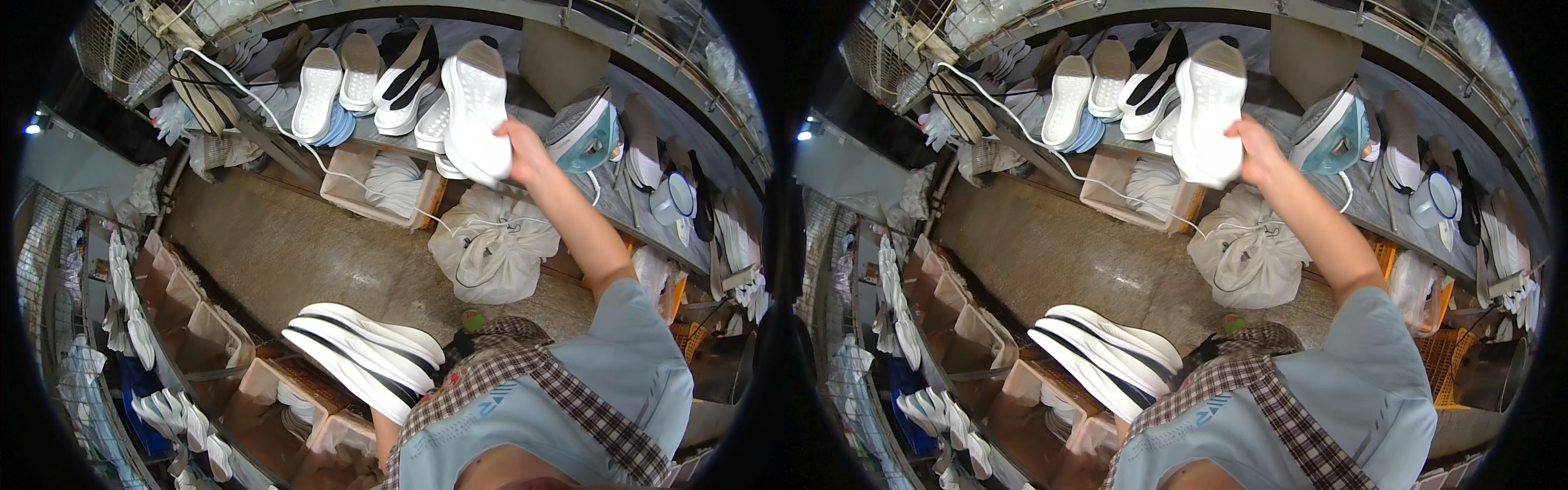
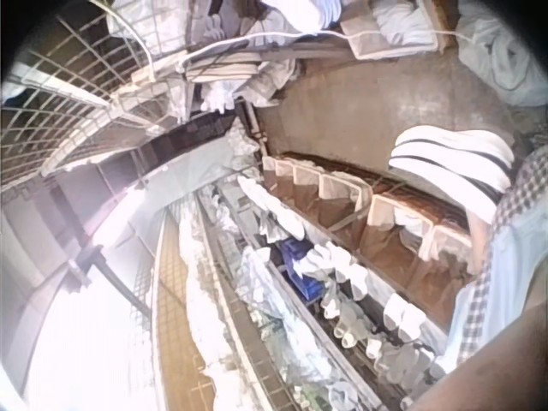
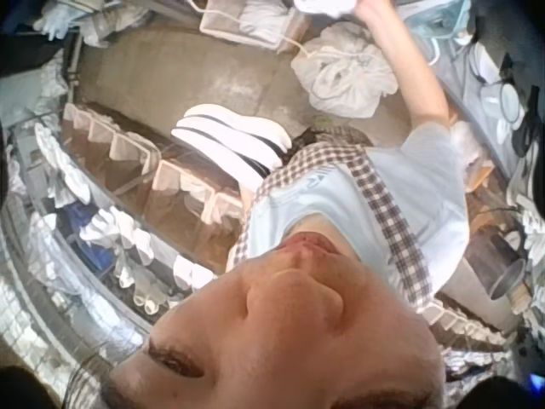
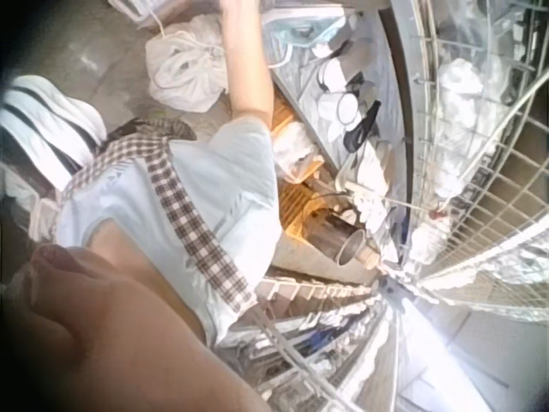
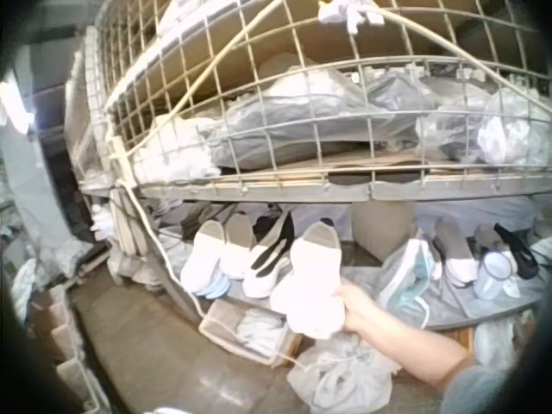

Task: The person picks up white slip-on shoes from a shelf, turns them over, and uses a steam iron to press the black rubber soles. They repeatedly iron the sole surface and then place the shoes back on the shelf.

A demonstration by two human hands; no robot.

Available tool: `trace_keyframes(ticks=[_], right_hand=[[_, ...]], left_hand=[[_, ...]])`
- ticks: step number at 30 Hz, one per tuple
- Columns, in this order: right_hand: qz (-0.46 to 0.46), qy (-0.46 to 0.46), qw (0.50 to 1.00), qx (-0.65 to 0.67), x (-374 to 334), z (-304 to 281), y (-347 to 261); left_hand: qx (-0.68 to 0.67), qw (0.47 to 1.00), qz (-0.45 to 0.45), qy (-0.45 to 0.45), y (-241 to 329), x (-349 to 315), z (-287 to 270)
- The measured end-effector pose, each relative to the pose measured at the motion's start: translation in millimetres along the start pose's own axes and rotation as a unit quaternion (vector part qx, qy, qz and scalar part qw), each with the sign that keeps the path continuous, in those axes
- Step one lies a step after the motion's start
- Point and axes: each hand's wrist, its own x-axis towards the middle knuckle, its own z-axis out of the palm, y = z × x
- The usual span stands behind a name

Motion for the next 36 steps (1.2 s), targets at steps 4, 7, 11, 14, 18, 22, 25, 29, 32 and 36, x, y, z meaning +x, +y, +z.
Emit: trace_keyframes(ticks=[4, 7, 11, 14, 18, 22, 25, 29, 32, 36], right_hand=[[0.137, -0.287, 0.910, 0.267, -99.1, 3.8, 25.3], [0.184, -0.339, 0.875, 0.292, -136.4, 10.7, 57.8], [0.210, -0.411, 0.834, 0.304, -147.6, 14.0, 96.9], [0.209, -0.517, 0.761, 0.332, -144.7, 18.7, 118.0], [0.233, -0.568, 0.708, 0.348, -147.5, 29.8, 132.8], [0.233, -0.578, 0.707, 0.334, -155.6, 40.3, 136.0], [0.245, -0.569, 0.709, 0.337, -160.5, 46.1, 139.2], [0.256, -0.577, 0.695, 0.346, -162.3, 50.4, 145.8], [0.257, -0.574, 0.698, 0.342, -162.3, 51.6, 147.5], [0.274, -0.585, 0.677, 0.352, -158.8, 54.2, 147.4]], left_hand=[[0.010, 0.999, -0.016, -0.043, 12.7, 31.0, 17.9], [0.019, 0.997, -0.027, -0.071, 22.9, 50.6, 29.9], [0.027, 0.994, -0.031, -0.099, 34.8, 71.7, 40.7], [0.032, 0.993, -0.027, -0.112, 42.3, 79.4, 41.8], [0.040, 0.991, -0.029, -0.127, 48.5, 81.2, 37.0], [-0.009, 0.991, -0.059, -0.120, 52.8, 82.6, 32.5], [-0.041, 0.990, -0.083, -0.103, 58.1, 83.8, 29.4], [-0.073, 0.984, -0.090, -0.137, 62.2, 85.2, 24.7], [-0.075, 0.982, -0.094, -0.143, 63.8, 87.1, 20.2], [-0.055, 0.983, -0.086, -0.152, 64.4, 90.2, 14.8]])
